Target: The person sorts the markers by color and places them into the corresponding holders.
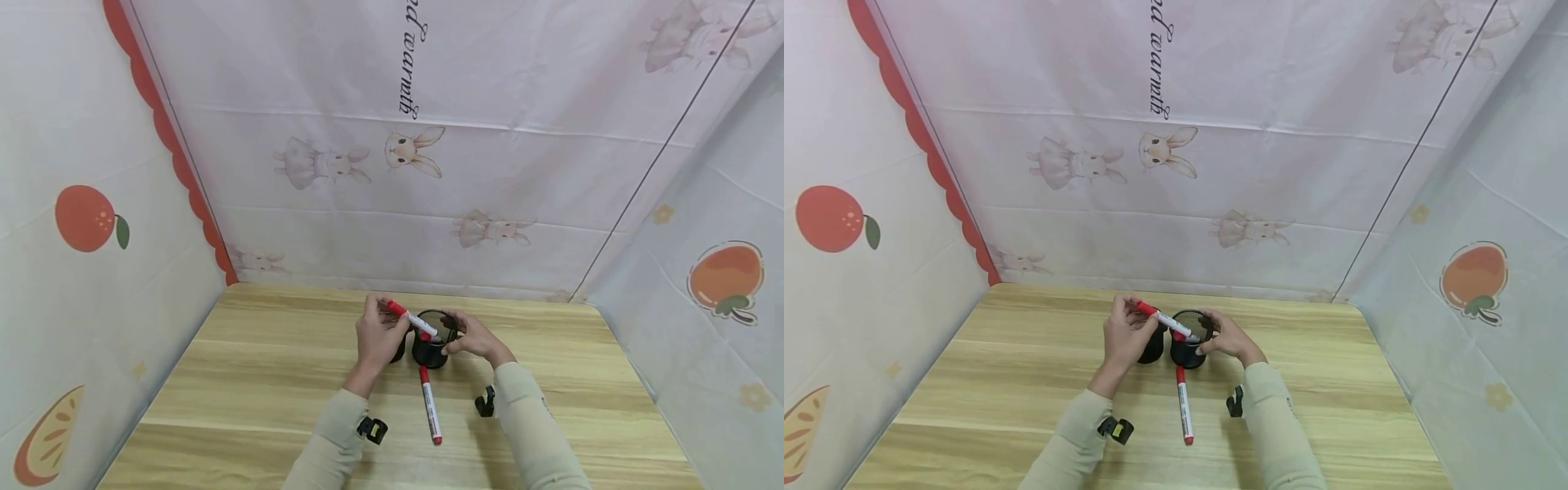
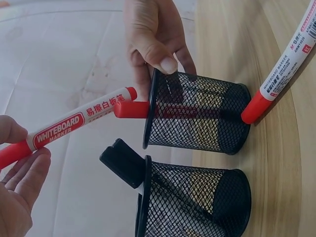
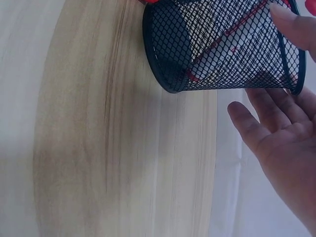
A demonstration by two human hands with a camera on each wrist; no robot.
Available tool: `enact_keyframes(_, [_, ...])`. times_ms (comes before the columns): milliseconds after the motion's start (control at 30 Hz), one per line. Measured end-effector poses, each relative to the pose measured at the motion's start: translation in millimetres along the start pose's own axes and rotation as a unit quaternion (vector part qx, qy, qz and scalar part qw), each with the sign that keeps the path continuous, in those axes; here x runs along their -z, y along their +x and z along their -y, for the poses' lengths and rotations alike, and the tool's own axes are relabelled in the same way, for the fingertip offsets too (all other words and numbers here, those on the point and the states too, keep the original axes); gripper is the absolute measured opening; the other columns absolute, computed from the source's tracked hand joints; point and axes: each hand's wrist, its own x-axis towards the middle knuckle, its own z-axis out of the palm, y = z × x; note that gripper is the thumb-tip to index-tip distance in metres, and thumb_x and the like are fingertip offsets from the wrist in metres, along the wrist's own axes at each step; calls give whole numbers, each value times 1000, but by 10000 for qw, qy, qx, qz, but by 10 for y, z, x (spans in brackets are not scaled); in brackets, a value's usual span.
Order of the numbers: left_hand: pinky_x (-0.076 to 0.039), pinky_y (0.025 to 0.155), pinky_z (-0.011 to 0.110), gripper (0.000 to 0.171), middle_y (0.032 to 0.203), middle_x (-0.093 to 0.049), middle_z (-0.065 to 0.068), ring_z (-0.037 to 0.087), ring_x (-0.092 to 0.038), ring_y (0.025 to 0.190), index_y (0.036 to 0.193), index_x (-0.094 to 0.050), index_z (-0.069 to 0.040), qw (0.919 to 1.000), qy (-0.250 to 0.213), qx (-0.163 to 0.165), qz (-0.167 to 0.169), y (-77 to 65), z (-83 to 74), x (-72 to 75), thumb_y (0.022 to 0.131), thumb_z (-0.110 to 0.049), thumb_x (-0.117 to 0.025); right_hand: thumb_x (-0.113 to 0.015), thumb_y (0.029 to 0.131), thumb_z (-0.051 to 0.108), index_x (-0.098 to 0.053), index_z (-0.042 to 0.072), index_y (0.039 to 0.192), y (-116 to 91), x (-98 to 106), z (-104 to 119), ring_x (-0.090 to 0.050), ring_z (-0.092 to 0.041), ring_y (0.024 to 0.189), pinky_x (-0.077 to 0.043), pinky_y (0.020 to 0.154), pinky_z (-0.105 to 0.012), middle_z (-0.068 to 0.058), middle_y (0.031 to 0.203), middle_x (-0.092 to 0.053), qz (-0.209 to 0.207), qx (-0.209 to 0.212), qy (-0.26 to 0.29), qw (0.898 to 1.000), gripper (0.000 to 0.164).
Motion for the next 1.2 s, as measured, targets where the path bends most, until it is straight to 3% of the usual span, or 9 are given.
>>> enact_keyframes(433, [-53,64,25,30,79,-64,12,21,-66,72,96,-49,1,9999,38,128,-37,-14,76,-42,72,7,-67,-73,69,-11,-24,-8,142,17,10,-63,-26,-44,130,-21,103,-55,-32,139,-32,137,159,444,9988,88])
enact_keyframes(867, [-52,65,24,29,80,-65,10,20,-65,74,95,-51,-1,9994,129,321,88,-34,145,-95,73,7,-69,-78,71,1,-22,-2,145,-6,-22,57,-25,-42,131,-23,102,-54,-29,141,-31,77,-121,-41,9999,93])
enact_keyframes(1100, [-52,65,23,28,81,-65,10,19,-65,75,95,-52,-1,9991,209,325,159,-31,196,-114,74,6,-69,-80,70,6,-29,-3,143,-25,-62,125,-21,-45,131,-21,102,-57,-26,143,-30,-252,-243,-437,9984,89])
enact_keyframes(1200, [-52,66,22,27,82,-64,9,19,-65,75,95,-53,-1,9989,252,352,202,-25,207,-122,74,6,-69,-81,68,7,-31,-4,142,23,-62,23,-23,-46,130,-21,101,-58,-26,141,-34,-385,-240,-618,9971,90])
